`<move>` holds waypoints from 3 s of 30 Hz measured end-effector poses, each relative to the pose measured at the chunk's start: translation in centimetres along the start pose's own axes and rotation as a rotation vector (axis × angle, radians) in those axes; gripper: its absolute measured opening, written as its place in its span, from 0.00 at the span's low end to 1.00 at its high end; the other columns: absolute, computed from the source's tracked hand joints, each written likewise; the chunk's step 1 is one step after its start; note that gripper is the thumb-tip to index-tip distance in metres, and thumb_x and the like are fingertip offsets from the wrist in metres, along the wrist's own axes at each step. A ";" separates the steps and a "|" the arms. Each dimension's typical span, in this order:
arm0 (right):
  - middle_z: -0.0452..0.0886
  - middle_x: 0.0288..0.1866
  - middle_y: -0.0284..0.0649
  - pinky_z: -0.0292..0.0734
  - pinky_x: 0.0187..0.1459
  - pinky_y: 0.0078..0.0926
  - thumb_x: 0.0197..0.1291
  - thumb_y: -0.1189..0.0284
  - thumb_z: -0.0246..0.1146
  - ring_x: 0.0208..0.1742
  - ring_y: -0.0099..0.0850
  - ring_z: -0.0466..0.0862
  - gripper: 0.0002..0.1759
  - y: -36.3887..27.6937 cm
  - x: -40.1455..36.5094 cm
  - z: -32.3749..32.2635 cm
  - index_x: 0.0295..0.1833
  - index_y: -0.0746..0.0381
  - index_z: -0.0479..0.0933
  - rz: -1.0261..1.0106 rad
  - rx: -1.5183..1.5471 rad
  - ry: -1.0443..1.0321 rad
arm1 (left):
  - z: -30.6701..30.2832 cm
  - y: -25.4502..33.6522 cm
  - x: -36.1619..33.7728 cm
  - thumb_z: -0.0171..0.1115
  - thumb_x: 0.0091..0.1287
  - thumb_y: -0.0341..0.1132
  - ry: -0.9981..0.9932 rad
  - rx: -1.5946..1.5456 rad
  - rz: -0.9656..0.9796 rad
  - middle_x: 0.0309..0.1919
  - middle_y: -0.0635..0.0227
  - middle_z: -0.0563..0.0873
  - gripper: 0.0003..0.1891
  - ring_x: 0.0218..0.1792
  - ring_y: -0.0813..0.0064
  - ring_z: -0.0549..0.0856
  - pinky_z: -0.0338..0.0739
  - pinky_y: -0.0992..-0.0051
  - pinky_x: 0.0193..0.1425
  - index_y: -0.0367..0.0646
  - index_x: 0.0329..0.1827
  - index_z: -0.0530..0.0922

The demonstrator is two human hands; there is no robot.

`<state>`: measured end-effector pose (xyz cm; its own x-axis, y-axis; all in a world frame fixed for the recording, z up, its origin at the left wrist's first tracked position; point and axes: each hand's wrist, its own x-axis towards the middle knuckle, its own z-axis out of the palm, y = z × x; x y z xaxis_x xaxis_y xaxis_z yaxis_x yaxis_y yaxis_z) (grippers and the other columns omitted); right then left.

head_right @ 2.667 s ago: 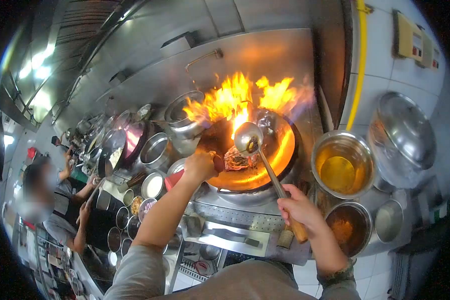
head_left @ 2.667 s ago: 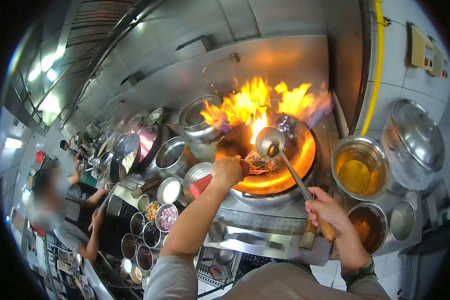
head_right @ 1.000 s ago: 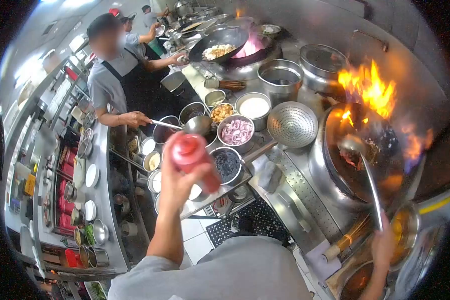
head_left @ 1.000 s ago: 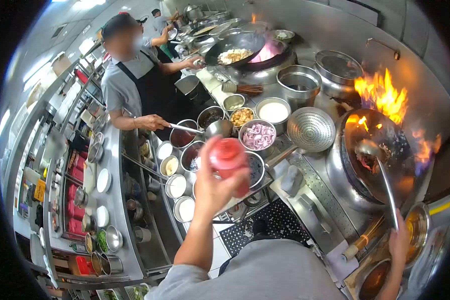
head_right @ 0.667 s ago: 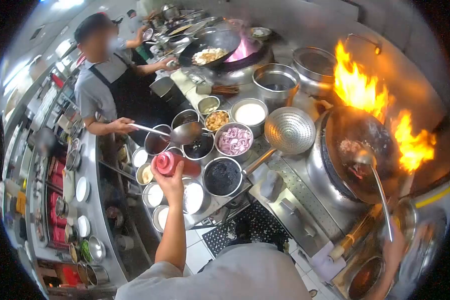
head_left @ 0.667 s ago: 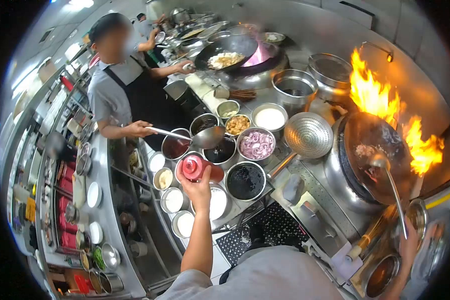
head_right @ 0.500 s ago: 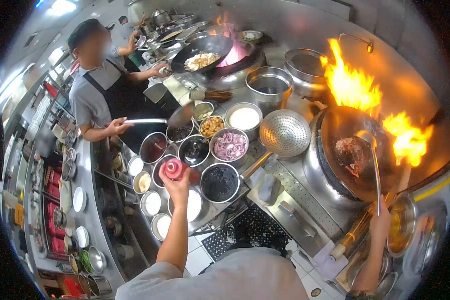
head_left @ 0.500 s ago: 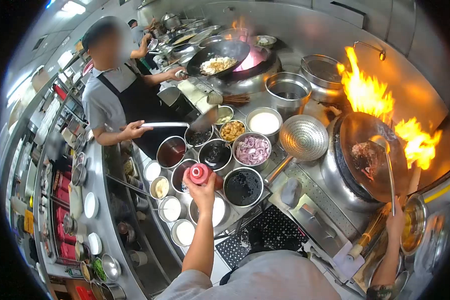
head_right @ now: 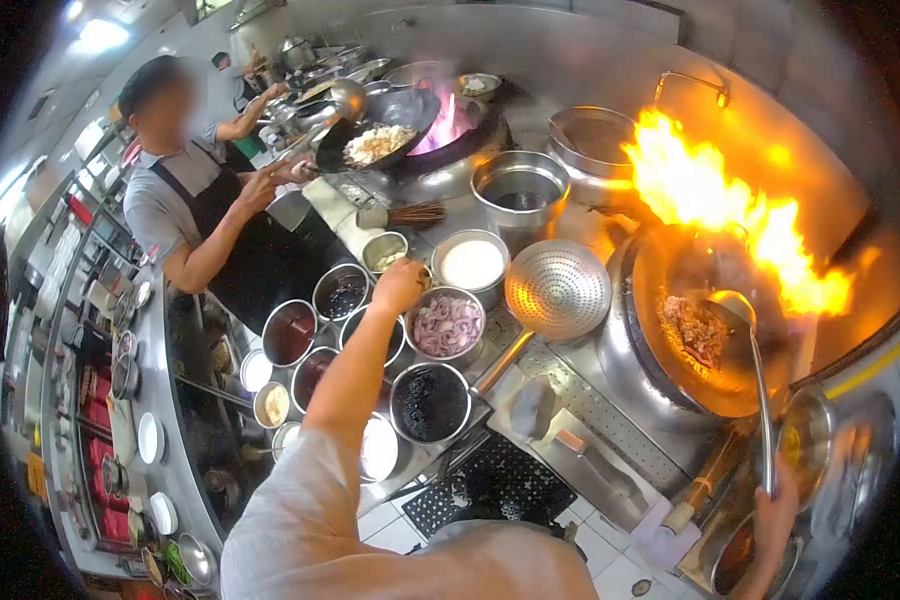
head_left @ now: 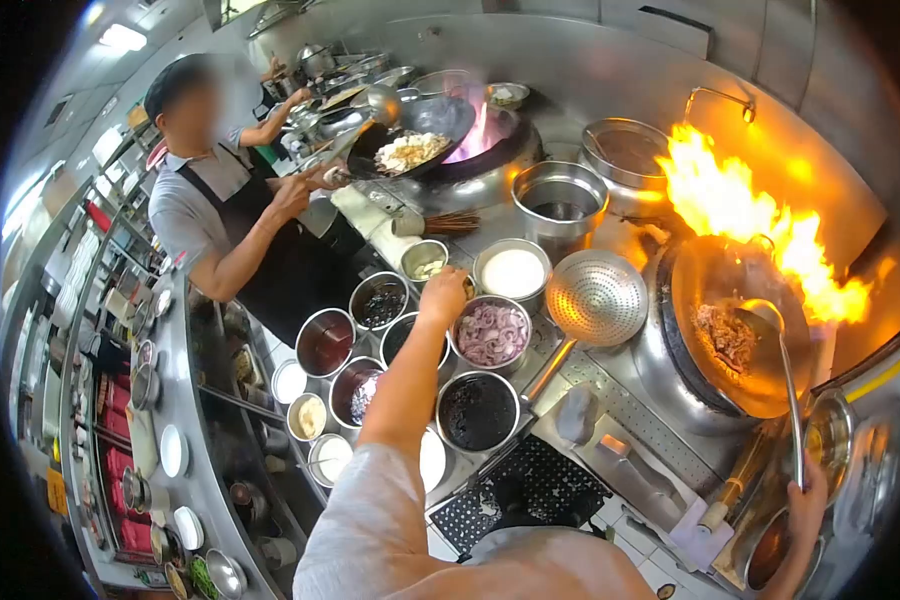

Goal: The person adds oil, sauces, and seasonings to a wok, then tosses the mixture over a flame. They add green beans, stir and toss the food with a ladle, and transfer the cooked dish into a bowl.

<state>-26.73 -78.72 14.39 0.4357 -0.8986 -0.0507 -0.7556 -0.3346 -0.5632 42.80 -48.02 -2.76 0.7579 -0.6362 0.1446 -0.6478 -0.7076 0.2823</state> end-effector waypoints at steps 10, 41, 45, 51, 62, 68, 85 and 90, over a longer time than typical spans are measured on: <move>0.76 0.24 0.35 0.68 0.13 0.19 0.59 0.80 0.61 0.13 0.21 0.70 0.38 -11.9 -7.0 6.5 0.77 0.62 0.63 0.265 1.006 -0.251 | -0.6 -0.4 0.8 0.63 0.65 0.34 -0.109 0.077 0.040 0.50 0.50 0.84 0.11 0.51 0.47 0.86 0.81 0.54 0.57 0.45 0.49 0.84; 0.77 0.36 0.38 0.67 0.21 0.17 0.71 0.75 0.60 0.23 0.18 0.72 0.31 -18.6 -4.4 13.8 0.77 0.54 0.65 0.437 1.498 -0.729 | -14.0 18.2 3.4 0.68 0.67 0.34 0.160 -0.833 0.241 0.44 0.56 0.92 0.17 0.45 0.70 0.91 0.82 0.72 0.51 0.35 0.56 0.85; 0.77 0.33 0.34 0.73 0.22 0.25 0.68 0.77 0.63 0.24 0.22 0.76 0.34 -11.2 -4.1 8.2 0.78 0.56 0.64 0.247 0.952 -0.406 | -15.2 27.1 -7.3 0.71 0.67 0.35 -0.042 -0.933 0.304 0.47 0.56 0.91 0.18 0.44 0.69 0.91 0.83 0.72 0.51 0.36 0.57 0.85; 0.83 0.39 0.48 0.80 0.36 0.35 0.66 0.76 0.63 0.34 0.38 0.84 0.33 -4.0 2.6 3.4 0.76 0.60 0.66 0.101 0.297 -0.290 | -3.4 41.5 -13.8 0.71 0.66 0.41 0.048 -0.612 0.840 0.49 0.54 0.88 0.18 0.56 0.50 0.83 0.77 0.58 0.61 0.37 0.52 0.84; 0.83 0.45 0.56 0.80 0.48 0.51 0.66 0.70 0.58 0.45 0.55 0.85 0.30 4.7 10.8 -1.5 0.74 0.46 0.71 -0.344 -0.344 -0.193 | 2.4 45.5 -12.8 0.66 0.69 0.40 0.028 -0.460 0.882 0.32 0.54 0.79 0.13 0.40 0.49 0.78 0.71 0.54 0.45 0.39 0.32 0.77; 0.85 0.53 0.54 0.82 0.51 0.45 0.65 0.71 0.58 0.50 0.52 0.86 0.26 3.8 7.8 -9.6 0.69 0.45 0.78 -0.181 -0.641 -0.123 | 1.2 45.6 -14.2 0.68 0.67 0.38 -0.104 -0.547 0.765 0.31 0.54 0.79 0.13 0.38 0.47 0.76 0.69 0.52 0.46 0.38 0.31 0.77; 0.84 0.58 0.55 0.75 0.65 0.41 0.63 0.73 0.65 0.63 0.52 0.81 0.30 0.6 7.7 3.4 0.71 0.61 0.72 -0.138 0.071 -0.074 | -0.8 34.1 -26.1 0.70 0.67 0.38 -0.549 -0.601 0.419 0.44 0.52 0.87 0.14 0.45 0.48 0.86 0.81 0.59 0.51 0.37 0.48 0.83; 0.78 0.27 0.37 0.74 0.20 0.25 0.70 0.73 0.62 0.20 0.22 0.76 0.30 0.1 5.5 2.0 0.76 0.58 0.69 0.248 0.458 -0.409 | 12.2 18.7 -34.1 0.62 0.69 0.47 -0.766 -0.430 0.118 0.50 0.45 0.87 0.23 0.52 0.43 0.86 0.80 0.55 0.58 0.46 0.62 0.82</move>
<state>-23.41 -83.17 12.42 0.4944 -0.7233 -0.4821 -0.6121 0.1041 -0.7839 3.85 -43.32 -13.98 0.3283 -0.8380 -0.4358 -0.5168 -0.5456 0.6597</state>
